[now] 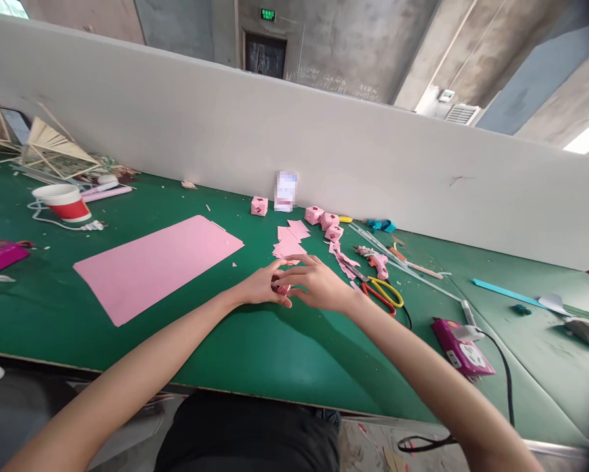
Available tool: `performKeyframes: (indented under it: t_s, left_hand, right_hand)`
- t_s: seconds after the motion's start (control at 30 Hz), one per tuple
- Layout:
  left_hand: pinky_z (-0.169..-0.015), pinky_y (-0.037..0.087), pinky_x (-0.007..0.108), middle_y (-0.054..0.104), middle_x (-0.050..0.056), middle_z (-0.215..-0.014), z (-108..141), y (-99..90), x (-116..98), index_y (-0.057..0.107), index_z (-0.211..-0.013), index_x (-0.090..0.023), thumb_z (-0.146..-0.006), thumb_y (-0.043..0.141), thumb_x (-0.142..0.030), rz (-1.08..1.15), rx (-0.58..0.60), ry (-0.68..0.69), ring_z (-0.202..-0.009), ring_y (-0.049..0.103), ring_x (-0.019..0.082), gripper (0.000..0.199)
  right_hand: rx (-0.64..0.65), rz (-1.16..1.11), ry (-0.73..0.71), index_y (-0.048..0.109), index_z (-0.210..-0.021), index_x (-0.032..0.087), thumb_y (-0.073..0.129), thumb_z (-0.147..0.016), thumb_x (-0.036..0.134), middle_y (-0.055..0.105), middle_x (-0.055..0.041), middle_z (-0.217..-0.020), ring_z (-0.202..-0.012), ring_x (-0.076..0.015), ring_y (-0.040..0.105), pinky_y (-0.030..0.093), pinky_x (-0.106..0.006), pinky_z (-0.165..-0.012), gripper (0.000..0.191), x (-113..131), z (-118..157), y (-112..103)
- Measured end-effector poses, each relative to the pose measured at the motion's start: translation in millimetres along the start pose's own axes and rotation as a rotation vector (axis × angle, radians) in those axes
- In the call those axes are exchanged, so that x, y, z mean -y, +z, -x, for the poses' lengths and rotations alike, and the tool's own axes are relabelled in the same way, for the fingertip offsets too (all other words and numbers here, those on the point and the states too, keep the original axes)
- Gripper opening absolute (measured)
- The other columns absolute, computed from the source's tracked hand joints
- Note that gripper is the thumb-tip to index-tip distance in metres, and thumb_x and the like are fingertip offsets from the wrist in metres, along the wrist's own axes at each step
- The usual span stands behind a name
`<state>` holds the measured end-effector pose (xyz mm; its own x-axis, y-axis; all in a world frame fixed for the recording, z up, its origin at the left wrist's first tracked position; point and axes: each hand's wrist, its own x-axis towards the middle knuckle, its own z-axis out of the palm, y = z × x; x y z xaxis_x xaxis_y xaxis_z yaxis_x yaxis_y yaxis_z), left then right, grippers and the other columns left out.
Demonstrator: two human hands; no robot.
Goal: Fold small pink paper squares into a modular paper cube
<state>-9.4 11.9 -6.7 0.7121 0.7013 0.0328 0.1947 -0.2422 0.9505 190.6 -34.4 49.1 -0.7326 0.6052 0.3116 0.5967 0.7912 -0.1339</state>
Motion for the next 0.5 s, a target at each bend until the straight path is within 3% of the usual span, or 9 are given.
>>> performKeyframes:
  t_s: [0.13,0.23,0.37,0.43,0.5]
  left_hand:
    - [-0.083,0.055,0.038,0.075,0.003,-0.098,-1.1,-1.9,2.2,0.034,-0.147,-0.020,-0.060,0.091,-0.042,-0.048,-0.002,0.000,-0.092,0.072,0.026,0.106]
    - [-0.082,0.055,0.037,0.073,0.001,-0.092,-3.5,-3.5,5.8,0.053,-0.132,-0.021,-0.060,0.091,-0.044,-0.088,-0.006,0.035,-0.091,0.071,0.026,0.085]
    - [-0.084,0.055,0.038,0.072,0.002,-0.089,-4.5,-6.1,5.5,0.066,-0.099,-0.021,-0.060,0.091,-0.044,-0.114,0.014,0.097,-0.089,0.070,0.026,0.052]
    - [-0.086,0.054,0.039,0.072,0.001,-0.089,-3.6,-7.6,3.0,0.066,-0.099,-0.021,-0.062,0.090,-0.043,-0.077,0.028,0.093,-0.089,0.071,0.026,0.049]
    - [-0.084,0.055,0.039,0.072,0.000,-0.087,-2.8,-9.0,0.7,0.063,-0.112,-0.021,-0.063,0.090,-0.040,-0.001,0.051,0.073,-0.087,0.071,0.025,0.059]
  right_hand:
    - [0.125,0.023,-0.084,0.080,-0.087,0.033,0.076,-0.080,0.012,0.078,0.0004,-0.089,-0.105,-0.0254,0.067,0.052,-0.038,-0.088,0.022,-1.8,-25.9,-16.6]
    - [0.182,0.052,-0.124,0.077,-0.071,0.030,0.079,-0.075,0.010,0.074,-0.0005,-0.074,-0.089,-0.0215,0.067,0.049,-0.034,-0.081,0.020,0.3,-39.4,-17.1]
    - [0.202,0.096,-0.201,0.072,-0.065,0.026,0.077,-0.071,0.001,0.071,-0.0006,-0.067,-0.081,-0.0204,0.065,0.046,-0.031,-0.073,0.026,2.3,-46.3,-13.3]
    - [0.201,0.109,-0.207,0.073,-0.068,0.026,0.075,-0.071,0.001,0.072,-0.0010,-0.070,-0.082,-0.0210,0.065,0.045,-0.031,-0.073,0.025,3.0,-46.7,-11.9]
    - [0.199,0.101,-0.185,0.074,-0.073,0.026,0.074,-0.073,0.002,0.074,-0.0016,-0.076,-0.088,-0.0222,0.066,0.046,-0.032,-0.075,0.024,3.5,-45.9,-11.5]
